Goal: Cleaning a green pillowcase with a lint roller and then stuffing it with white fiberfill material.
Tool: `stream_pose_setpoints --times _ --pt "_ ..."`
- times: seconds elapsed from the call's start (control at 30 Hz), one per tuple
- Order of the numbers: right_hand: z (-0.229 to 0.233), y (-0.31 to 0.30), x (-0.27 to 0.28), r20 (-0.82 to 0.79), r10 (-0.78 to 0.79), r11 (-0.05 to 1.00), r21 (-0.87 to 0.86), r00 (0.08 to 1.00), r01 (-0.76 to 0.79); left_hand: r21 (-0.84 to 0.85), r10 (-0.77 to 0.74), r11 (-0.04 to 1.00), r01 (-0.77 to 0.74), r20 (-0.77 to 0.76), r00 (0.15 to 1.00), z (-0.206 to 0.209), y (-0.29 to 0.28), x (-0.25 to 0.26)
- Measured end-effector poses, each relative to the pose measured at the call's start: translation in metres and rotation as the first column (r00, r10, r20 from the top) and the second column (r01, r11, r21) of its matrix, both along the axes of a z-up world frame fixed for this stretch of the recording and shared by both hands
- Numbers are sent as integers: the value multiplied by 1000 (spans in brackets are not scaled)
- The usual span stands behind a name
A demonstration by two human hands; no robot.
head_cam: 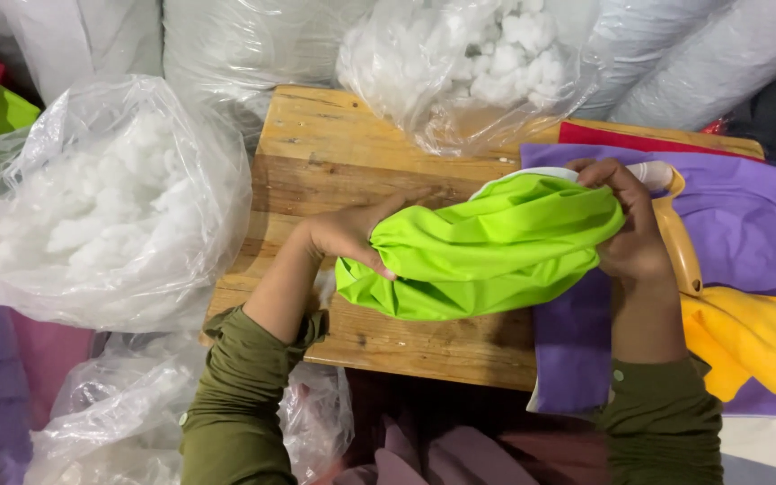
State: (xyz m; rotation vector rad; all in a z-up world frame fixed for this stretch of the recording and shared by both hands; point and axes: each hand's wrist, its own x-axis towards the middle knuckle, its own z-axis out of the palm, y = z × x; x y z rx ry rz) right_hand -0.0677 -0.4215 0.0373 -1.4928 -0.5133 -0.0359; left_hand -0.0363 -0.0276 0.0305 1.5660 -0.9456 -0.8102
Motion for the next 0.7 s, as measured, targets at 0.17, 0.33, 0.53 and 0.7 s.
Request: stream_pose_setpoints --times 0.17,0.33,0.53,0.7 --pt "25 15 -14 -119 281 930 280 952 -239 -68 -128 990 124 -60 990 -22 0 12" --pt "23 10 -9 -108 376 857 419 920 -301 -200 -131 974 104 -129 983 18 11 4" --pt "-22 -11 18 61 543 651 599 838 -465 158 391 908 -388 13 920 19 26 5" --pt "-10 26 12 -113 -147 975 -182 983 125 -156 802 583 -797 265 535 -30 37 31"
